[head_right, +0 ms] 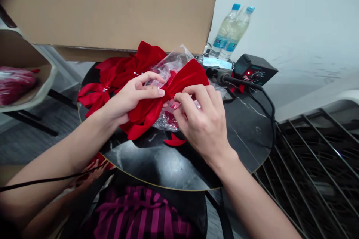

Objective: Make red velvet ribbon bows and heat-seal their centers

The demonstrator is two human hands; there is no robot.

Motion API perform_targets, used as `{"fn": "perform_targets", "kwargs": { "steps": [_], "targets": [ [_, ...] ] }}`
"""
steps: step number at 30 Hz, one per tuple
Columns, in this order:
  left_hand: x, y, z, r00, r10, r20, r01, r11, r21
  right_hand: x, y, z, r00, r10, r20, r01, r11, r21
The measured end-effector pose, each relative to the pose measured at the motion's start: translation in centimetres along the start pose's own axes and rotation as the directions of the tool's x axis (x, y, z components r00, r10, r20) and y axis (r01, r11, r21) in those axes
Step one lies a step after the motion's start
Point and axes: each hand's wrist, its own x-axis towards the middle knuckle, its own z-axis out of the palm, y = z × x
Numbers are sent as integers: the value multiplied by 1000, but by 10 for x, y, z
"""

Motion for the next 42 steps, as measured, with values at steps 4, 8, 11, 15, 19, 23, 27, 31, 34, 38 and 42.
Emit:
{"fn": "perform_targets", "kwargs": {
  "steps": [4,8,11,15,19,23,27,31,34,38,42],
  "targets": [
    [0,3,-1,997,-68,-24,64,992,-112,-1,6,-5,999,-38,23,38,999,29],
    [1,9,-3,993,-102,-62,90,981,-172,-16,17,-14,998,-17,67,16,1000,15],
    [0,12,-3,990,-117,-82,104,983,-149,-32,35,-26,991,-3,131,-2,999,35],
    [-3,12,3,991,-73,-108,68,996,-52,-41,51,-51,975,91,204,-70,992,-106],
    [-7,11,11,994,-30,-107,32,999,18,-27,26,-53,987,159,-18,-159,987,-22],
    [-10,11,17,998,26,-48,-24,999,45,-8,-5,-25,993,117,-13,-113,981,155],
    [-11,7,17,997,81,-17,-80,995,53,-1,-10,-10,981,193,20,-192,954,230],
    [-12,4,17,986,162,47,-167,976,136,-1,-10,-12,965,257,42,-260,938,231],
    [-13,6,18,979,184,90,-199,959,202,1,-13,-12,946,314,81,-324,908,266],
    [-14,10,18,991,111,75,-126,963,238,2,-14,-15,914,374,156,-405,850,337],
    [-15,12,16,997,70,32,-76,948,308,-14,9,-30,828,561,3,-532,783,322]
  ]
}}
